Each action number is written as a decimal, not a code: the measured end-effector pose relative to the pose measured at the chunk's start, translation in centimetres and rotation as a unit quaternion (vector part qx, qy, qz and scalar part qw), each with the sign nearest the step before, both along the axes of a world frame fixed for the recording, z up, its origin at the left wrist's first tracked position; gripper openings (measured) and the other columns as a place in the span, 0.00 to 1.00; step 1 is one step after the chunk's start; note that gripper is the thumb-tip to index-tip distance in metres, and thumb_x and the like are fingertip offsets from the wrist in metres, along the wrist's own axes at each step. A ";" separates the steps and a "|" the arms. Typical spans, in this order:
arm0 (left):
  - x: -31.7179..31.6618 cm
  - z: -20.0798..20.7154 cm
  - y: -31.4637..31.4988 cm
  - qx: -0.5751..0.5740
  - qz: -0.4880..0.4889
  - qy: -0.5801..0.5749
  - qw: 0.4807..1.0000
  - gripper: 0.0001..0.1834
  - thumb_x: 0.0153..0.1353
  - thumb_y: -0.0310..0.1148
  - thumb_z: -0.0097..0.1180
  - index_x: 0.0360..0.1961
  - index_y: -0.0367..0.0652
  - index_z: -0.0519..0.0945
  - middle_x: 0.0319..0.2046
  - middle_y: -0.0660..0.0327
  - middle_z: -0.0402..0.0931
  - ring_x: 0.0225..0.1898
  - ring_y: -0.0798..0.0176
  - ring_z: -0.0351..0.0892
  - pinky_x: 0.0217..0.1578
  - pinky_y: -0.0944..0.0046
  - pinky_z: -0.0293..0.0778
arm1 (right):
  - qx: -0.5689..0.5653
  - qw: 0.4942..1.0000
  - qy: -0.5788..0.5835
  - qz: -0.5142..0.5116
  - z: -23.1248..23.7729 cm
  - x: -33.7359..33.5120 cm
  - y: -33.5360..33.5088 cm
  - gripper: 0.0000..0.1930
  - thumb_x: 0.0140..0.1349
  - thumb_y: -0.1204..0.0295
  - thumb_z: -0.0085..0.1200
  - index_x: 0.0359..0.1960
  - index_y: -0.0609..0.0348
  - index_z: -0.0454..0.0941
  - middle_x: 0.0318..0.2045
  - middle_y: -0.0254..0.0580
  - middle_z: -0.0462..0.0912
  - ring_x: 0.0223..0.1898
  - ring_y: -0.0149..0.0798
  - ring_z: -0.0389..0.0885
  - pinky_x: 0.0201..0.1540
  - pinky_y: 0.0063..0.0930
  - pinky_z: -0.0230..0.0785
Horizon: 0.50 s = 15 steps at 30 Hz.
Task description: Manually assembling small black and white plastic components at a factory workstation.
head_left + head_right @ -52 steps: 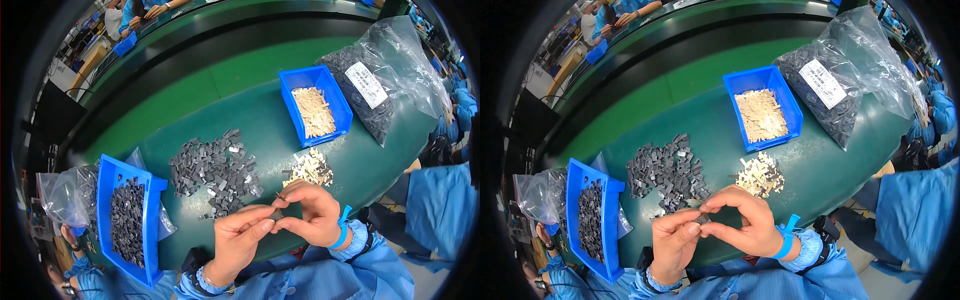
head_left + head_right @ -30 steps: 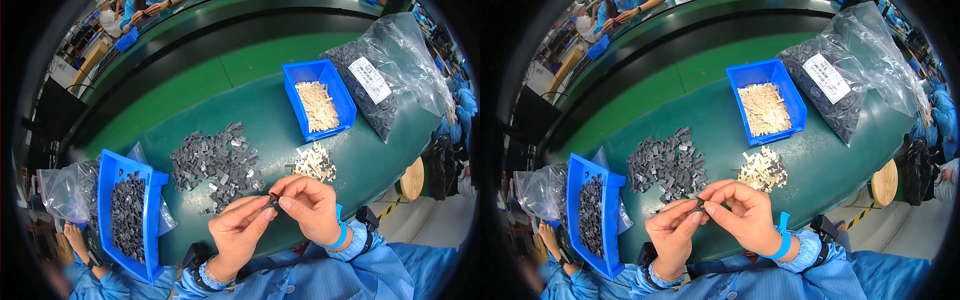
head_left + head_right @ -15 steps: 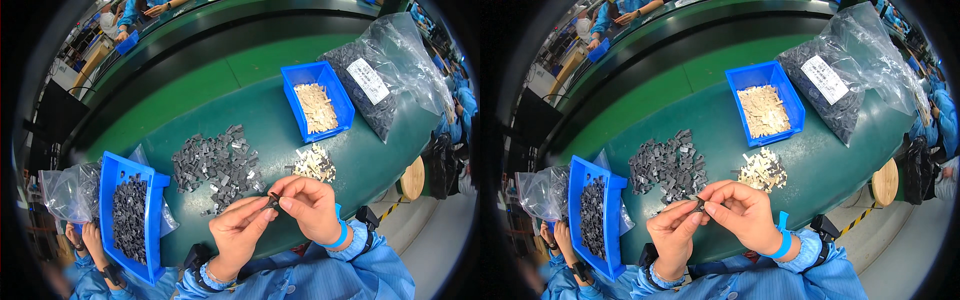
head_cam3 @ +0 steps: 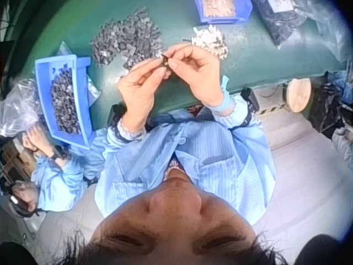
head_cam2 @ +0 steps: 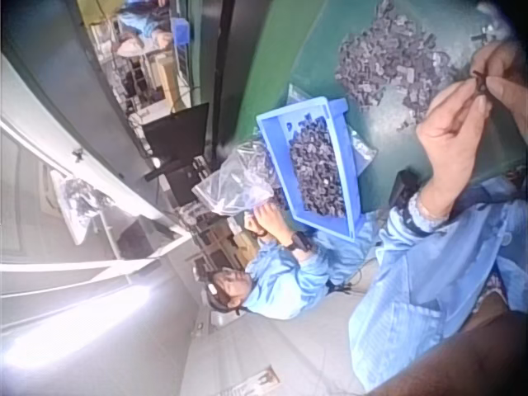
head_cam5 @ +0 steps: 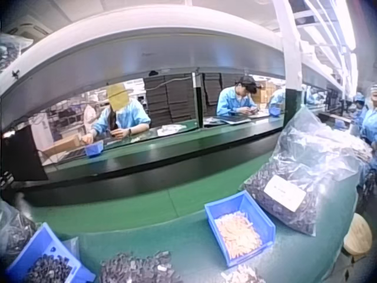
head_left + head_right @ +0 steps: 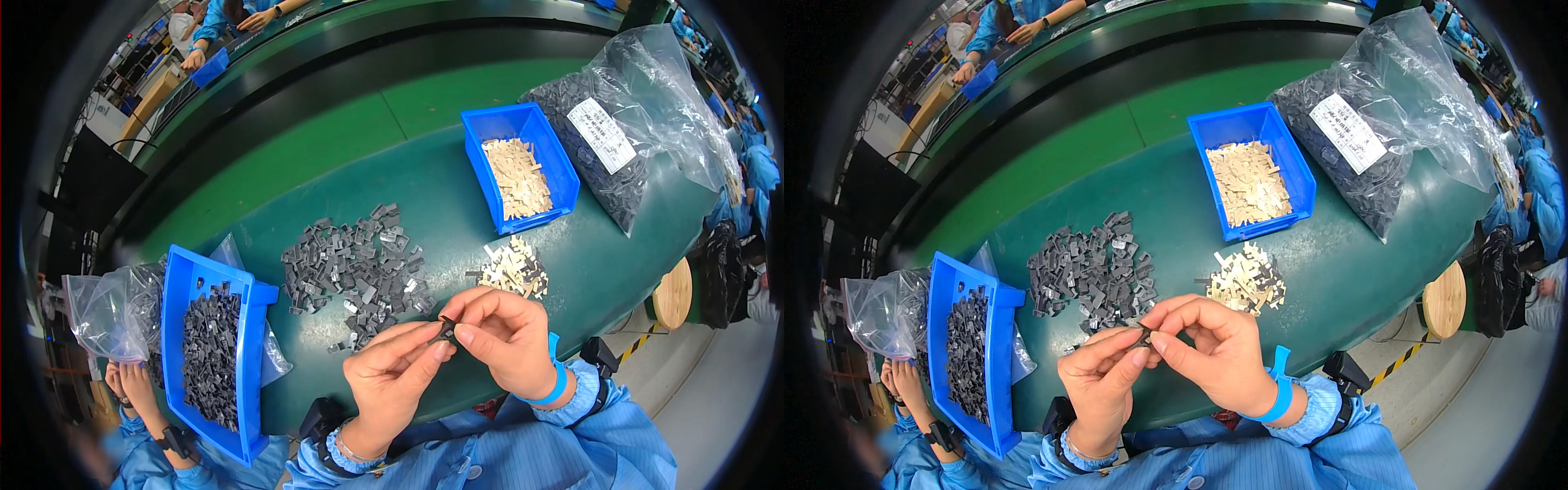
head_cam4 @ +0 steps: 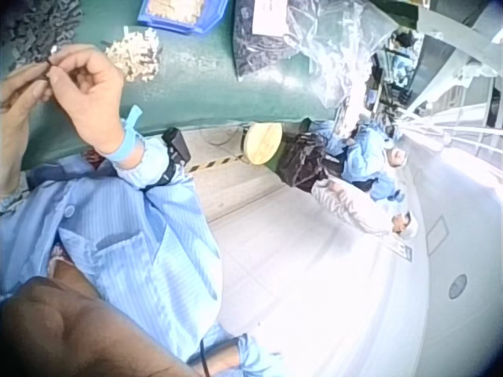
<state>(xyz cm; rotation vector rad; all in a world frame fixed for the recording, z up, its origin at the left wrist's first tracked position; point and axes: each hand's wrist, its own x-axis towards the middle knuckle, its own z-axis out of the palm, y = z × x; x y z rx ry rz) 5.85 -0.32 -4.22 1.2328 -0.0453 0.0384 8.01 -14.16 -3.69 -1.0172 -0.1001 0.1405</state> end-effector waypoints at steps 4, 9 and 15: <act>0.0 -0.1 0.0 -0.003 0.006 0.001 1.000 0.12 0.51 0.16 0.55 0.39 0.29 0.77 0.37 0.50 0.75 0.33 0.65 0.78 0.34 0.72 0.76 | -0.017 1.000 -0.013 -0.004 0.0 0.0 0.1 0.03 0.52 0.84 0.51 0.27 0.67 0.71 0.37 0.49 0.74 0.37 0.33 0.74 0.40 0.25 0.69; -0.1 -0.1 0.0 -0.006 0.008 0.004 1.000 0.11 0.51 0.16 0.55 0.38 0.29 0.77 0.37 0.50 0.75 0.33 0.65 0.78 0.34 0.71 0.76 | -0.033 0.997 -0.070 -0.006 -0.9 -0.1 0.1 0.04 0.53 0.85 0.51 0.30 0.69 0.71 0.39 0.47 0.73 0.37 0.31 0.74 0.40 0.22 0.70; -0.1 -0.1 0.1 -0.020 0.008 0.006 1.000 0.11 0.51 0.16 0.55 0.38 0.29 0.77 0.37 0.50 0.75 0.33 0.65 0.77 0.34 0.71 0.75 | -0.030 0.998 -0.044 -0.015 -0.3 -0.2 0.4 0.03 0.52 0.85 0.51 0.27 0.67 0.70 0.37 0.48 0.74 0.39 0.35 0.74 0.41 0.26 0.71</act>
